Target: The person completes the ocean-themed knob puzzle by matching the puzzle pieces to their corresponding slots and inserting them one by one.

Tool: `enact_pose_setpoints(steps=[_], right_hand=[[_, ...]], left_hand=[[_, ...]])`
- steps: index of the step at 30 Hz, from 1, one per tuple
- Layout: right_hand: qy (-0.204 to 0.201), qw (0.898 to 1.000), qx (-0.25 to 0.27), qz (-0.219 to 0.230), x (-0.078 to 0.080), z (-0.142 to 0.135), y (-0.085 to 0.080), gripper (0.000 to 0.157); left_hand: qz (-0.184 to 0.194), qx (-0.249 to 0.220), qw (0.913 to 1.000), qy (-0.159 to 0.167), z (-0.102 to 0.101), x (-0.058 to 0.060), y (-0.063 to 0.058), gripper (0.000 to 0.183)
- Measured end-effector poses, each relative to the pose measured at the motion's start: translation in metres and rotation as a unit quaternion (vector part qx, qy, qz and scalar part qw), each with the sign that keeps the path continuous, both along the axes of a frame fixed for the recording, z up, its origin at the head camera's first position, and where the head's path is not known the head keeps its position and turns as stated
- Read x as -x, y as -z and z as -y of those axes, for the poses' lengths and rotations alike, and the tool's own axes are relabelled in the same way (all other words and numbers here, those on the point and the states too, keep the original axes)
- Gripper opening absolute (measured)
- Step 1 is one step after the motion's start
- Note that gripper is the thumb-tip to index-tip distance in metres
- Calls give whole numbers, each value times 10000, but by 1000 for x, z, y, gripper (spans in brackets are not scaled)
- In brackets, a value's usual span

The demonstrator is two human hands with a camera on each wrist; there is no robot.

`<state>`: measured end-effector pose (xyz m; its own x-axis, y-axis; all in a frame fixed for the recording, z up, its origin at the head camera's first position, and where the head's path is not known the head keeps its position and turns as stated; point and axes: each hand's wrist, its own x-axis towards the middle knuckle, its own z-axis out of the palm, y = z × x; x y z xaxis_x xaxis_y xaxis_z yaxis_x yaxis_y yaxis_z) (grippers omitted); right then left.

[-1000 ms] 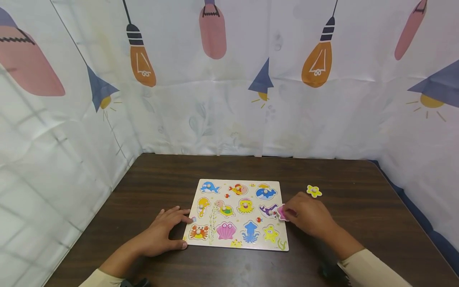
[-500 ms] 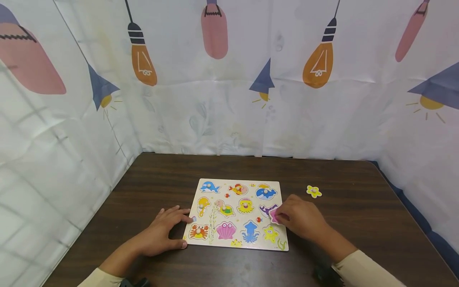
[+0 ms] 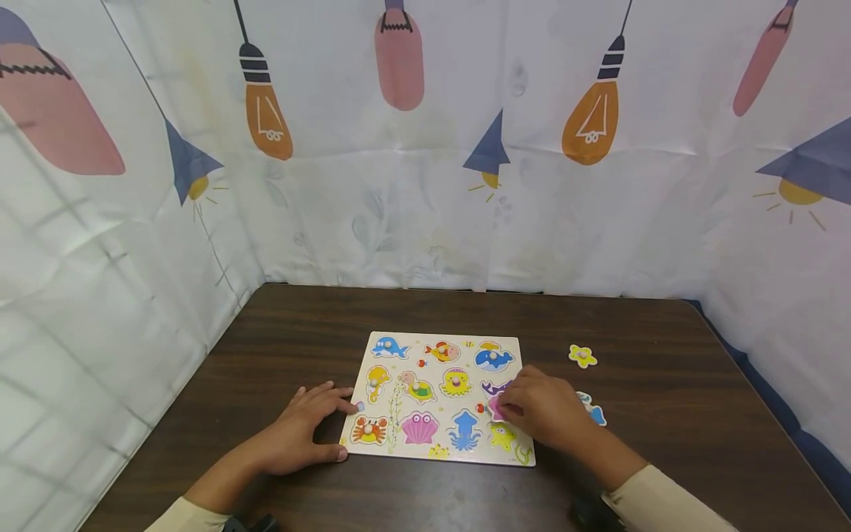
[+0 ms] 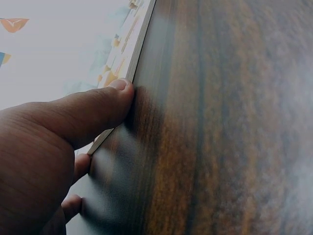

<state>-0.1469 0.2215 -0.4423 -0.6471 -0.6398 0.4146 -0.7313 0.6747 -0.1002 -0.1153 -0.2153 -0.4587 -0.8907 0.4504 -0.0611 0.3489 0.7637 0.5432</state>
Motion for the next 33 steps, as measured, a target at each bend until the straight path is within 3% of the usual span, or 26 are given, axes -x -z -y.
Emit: enact_pose_setpoints(steps=[14,33], right_hand=[[-154,9998,6,108,-1,19,1,16],[-150,9970,-148,740,-3,45,-1,15]], left_hand=[[-20,32,10000,-19,-1,-1,-1,55],[-7,24,10000,7,-1,-1,-2,55]])
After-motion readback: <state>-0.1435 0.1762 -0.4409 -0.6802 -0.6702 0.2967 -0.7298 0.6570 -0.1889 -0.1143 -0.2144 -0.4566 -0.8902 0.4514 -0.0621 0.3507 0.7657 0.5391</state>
